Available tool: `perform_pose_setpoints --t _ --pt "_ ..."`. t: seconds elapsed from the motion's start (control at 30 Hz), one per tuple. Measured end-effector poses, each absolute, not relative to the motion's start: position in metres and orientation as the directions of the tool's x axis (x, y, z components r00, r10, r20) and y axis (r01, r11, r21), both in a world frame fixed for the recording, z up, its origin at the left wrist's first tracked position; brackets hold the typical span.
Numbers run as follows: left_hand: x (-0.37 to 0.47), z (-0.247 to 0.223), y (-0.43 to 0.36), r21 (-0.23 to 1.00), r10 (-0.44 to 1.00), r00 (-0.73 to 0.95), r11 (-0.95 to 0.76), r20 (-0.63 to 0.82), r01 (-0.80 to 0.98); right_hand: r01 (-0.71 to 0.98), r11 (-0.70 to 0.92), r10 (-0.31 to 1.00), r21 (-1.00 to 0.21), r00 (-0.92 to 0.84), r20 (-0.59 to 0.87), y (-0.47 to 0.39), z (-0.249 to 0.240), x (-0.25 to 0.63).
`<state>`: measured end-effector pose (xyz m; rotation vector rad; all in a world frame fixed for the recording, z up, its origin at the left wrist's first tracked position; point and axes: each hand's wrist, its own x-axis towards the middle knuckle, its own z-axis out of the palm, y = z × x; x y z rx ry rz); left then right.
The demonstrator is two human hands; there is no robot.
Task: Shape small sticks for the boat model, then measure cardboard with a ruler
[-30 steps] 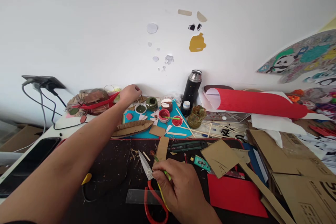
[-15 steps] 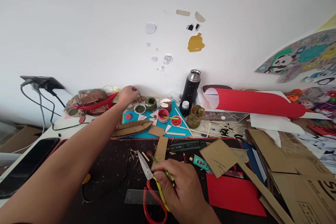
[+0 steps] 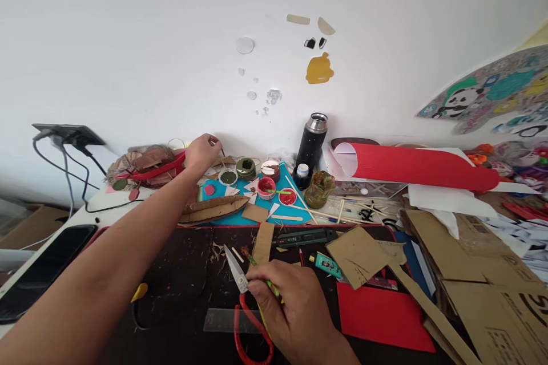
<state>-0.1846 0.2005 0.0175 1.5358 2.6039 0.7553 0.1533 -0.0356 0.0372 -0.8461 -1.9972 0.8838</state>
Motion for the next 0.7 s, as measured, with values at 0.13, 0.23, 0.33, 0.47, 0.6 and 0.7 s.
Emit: perform_pose_setpoints --t 0.13,0.23,0.33,0.47,0.6,0.7 --pt "-0.185 0.015 0.2 0.414 0.82 -0.531 0.416 0.215 0.81 0.258 0.559 0.782 -0.788 -0.48 0.397 -0.035 0.037 0.153" --pt "-0.186 0.009 0.2 0.418 0.816 -0.544 0.432 0.196 0.799 0.262 0.559 0.782 -0.787 -0.481 0.396 -0.035 0.037 0.153" --pt "-0.186 0.004 0.201 0.426 0.818 -0.546 0.436 0.18 0.793 0.265 0.563 0.781 -0.783 -0.479 0.399 -0.036 0.037 0.153" --pt "-0.186 -0.001 0.202 0.436 0.824 -0.54 0.428 0.171 0.791 0.248 0.574 0.769 -0.78 -0.49 0.41 -0.036 0.039 0.153" --pt "-0.185 -0.006 0.201 0.458 0.839 -0.517 0.397 0.17 0.795 0.257 0.573 0.773 -0.778 -0.486 0.408 -0.035 0.037 0.152" --pt "-0.184 -0.008 0.201 0.473 0.845 -0.505 0.377 0.177 0.796 0.272 0.572 0.776 -0.774 -0.484 0.404 -0.035 0.035 0.152"
